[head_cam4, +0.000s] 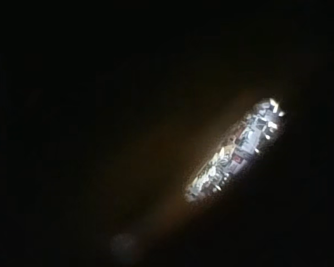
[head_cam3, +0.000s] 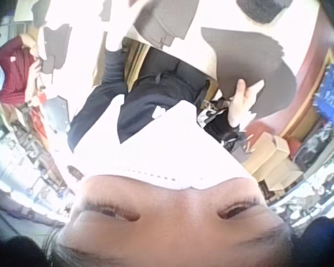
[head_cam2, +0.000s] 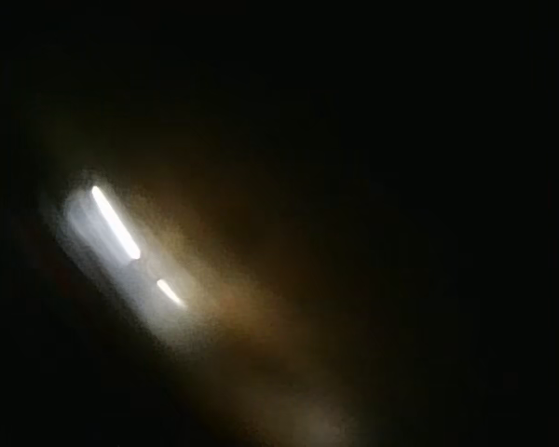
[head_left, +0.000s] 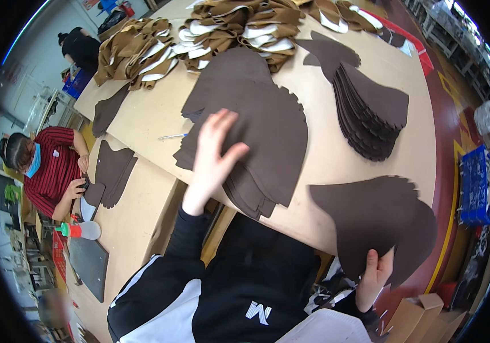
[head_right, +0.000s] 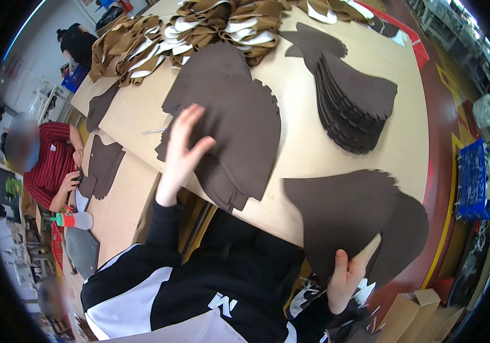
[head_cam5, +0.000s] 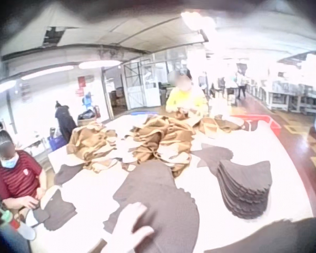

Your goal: The person repeatedly picks up dark brown fabric pieces from a table and stacks them into neat piles. They smooth each piece before placing it on top of the stack. The person also moves stacks of fabric pieces around the table to organize them.

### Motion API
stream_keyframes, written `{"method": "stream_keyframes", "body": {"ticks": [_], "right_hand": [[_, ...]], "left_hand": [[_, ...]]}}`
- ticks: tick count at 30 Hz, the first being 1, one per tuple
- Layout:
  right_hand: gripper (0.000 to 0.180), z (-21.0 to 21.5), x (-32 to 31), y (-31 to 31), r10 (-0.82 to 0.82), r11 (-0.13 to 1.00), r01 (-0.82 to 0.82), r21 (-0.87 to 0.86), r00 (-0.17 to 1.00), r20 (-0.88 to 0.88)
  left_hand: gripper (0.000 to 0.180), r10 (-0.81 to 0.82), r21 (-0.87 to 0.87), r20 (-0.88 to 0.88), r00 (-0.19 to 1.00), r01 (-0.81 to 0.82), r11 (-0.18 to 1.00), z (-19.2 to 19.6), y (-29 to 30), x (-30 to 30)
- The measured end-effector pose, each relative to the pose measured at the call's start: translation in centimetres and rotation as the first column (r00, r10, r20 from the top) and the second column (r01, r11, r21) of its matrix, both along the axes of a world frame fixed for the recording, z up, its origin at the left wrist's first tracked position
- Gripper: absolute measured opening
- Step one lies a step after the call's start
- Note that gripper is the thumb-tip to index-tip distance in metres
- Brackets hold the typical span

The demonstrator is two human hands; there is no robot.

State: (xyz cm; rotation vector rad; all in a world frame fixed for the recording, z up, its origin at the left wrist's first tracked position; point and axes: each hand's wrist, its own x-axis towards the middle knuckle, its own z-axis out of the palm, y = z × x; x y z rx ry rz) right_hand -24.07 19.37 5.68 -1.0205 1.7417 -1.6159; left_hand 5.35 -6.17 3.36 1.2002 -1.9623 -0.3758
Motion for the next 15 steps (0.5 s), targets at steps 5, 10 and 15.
{"method": "stream_keyframes", "body": {"ticks": [5, 10, 15], "right_hand": [[0.045, 0.5, -0.6, -4.5, 0.113, 0.899, -0.179, -0.400, 0.976, -0.183], [0.037, 0.4, 3.5, -11.2, 0.286, 0.916, -0.220, -0.335, 0.944, 0.164], [0.086, -8.8, 5.7, -15.6, 0.461, 0.880, -0.345, 0.326, 0.785, -0.414]], "left_hand": [[0.063, 0.313, 0.294, -0.094, 0.945, -0.274, 0.916, -4.1, -4.8, 8.0], [0.062, 0.117, 0.251, 0.026, 0.993, -0.120, 0.961, -6.0, -5.1, 8.9], [0.054, 0.116, 0.601, -0.175, 0.978, 0.013, 0.799, -3.6, -7.9, 10.1]]}}
